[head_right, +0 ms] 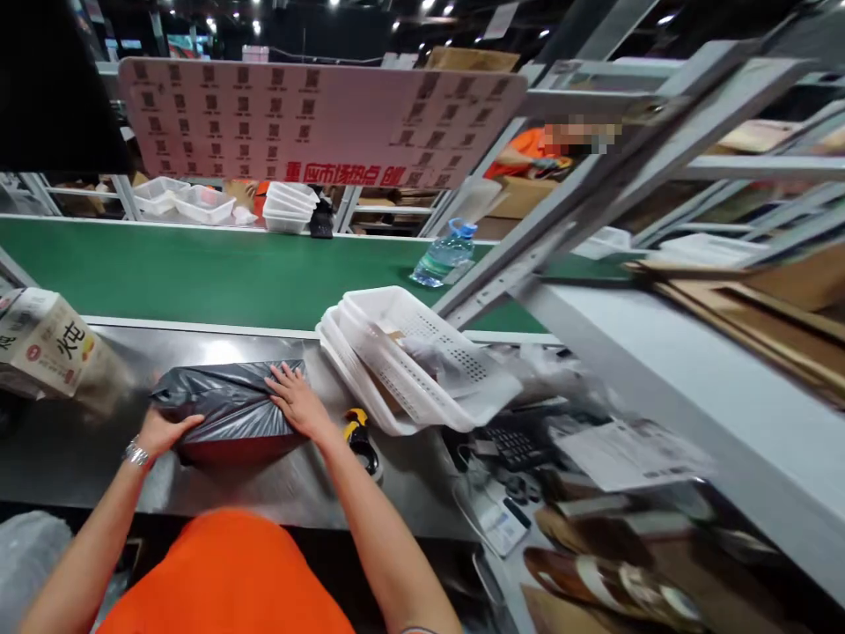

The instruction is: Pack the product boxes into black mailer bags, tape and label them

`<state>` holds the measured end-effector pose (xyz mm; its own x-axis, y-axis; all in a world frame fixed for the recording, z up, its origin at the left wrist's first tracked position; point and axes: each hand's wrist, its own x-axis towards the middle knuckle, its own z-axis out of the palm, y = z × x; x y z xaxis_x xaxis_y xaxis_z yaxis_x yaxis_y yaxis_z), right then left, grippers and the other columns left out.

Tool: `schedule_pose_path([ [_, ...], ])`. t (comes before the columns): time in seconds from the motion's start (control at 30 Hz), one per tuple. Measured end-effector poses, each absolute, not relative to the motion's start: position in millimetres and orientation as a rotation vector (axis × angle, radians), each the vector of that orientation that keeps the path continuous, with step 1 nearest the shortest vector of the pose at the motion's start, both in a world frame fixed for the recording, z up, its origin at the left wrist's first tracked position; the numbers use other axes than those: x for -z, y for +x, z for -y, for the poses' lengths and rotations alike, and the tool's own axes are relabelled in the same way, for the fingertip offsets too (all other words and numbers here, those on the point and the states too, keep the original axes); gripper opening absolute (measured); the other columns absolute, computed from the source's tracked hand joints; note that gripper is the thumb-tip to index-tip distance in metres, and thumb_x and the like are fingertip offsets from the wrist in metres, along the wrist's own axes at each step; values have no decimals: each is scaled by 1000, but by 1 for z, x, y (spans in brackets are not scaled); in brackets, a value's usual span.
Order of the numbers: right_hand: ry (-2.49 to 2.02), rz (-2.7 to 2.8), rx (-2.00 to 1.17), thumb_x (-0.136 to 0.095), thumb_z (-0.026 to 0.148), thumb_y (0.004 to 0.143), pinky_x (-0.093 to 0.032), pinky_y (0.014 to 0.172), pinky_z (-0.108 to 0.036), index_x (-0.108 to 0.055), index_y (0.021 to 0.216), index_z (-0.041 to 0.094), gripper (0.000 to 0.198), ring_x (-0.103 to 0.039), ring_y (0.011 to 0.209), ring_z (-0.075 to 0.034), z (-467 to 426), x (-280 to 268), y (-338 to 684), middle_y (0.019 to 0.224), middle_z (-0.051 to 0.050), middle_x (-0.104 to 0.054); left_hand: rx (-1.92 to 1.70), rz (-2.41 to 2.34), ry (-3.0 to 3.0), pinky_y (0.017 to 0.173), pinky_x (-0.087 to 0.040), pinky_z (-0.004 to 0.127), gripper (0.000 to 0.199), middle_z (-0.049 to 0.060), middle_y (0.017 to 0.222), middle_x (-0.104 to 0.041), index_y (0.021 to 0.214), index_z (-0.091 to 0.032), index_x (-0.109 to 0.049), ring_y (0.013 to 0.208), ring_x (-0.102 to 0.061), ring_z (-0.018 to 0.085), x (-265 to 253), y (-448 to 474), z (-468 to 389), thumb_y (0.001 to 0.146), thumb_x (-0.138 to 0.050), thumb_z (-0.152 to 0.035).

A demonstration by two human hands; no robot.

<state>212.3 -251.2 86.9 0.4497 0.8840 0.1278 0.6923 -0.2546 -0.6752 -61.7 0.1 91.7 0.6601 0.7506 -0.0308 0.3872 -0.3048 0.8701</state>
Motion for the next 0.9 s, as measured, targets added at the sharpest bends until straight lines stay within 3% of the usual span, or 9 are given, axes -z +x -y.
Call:
schedule_pose_path([
  [0.1,-2064,1287,-363,-60,29,110,-16,145,-70,-76,153,27,47,-36,174,-36,254,-81,209,177,-10,-53,-500,-688,2125,147,-23,58,104,21,189,-35,177,-20,-41,181,-20,37,-90,-51,-9,84,-89,-28],
  [0.17,-2076,1263,-357,-58,32,110,-18,144,-73,-76,153,29,47,-37,174,-36,260,-76,199,176,-9,-55,-406,-564,2224,148,-20,61,100,21,191,-30,178,-18,-41,182,-12,38,-93,-48,-18,86,-81,-21],
  [0.3,-2139,1176,-250,-50,36,112,-22,142,-76,-73,157,28,52,-41,172,-38,277,-62,166,174,-9,-58,-184,-377,2443,147,-16,68,102,17,187,-40,177,-19,-47,181,-16,39,-106,-33,-30,77,-64,-4],
  [0.4,-2191,1185,-151,-42,35,113,-27,141,-76,-65,166,31,57,-41,172,-39,291,-46,149,176,-9,-56,-31,-289,2601,146,-18,70,106,16,187,-40,174,-19,-51,179,-23,39,-117,-20,-26,70,-62,-1],
  [0.5,-2214,1320,-73,-39,26,111,-35,139,-76,-55,174,35,65,-38,173,-38,299,-29,153,179,-9,-52,27,-240,2687,144,-25,68,96,21,189,-34,170,-12,-54,178,-24,42,-124,-12,-20,75,-67,-5],
  [0.6,-2173,1565,28,-38,19,108,-40,135,-77,-60,170,34,67,-39,172,-39,299,-15,166,177,-9,-55,43,-252,2715,145,-27,65,89,23,190,-31,170,-7,-54,179,-24,42,-126,-11,-16,82,-69,-9],
  [0.77,-2090,1856,143,-44,30,115,-48,132,-72,-58,171,24,59,-39,173,-40,303,-22,169,178,-13,-53,14,-393,2749,146,-28,61,82,22,187,-38,168,-6,-55,178,-29,39,-128,-14,4,87,-67,-10],
  [0.9,-2037,1945,178,-46,42,116,-47,132,-70,-48,177,18,65,-37,173,-42,303,-37,162,181,-17,-49,-71,-635,2761,145,-31,60,73,23,187,-38,168,-6,-55,176,-32,40,-125,-8,27,96,-58,-10],
])
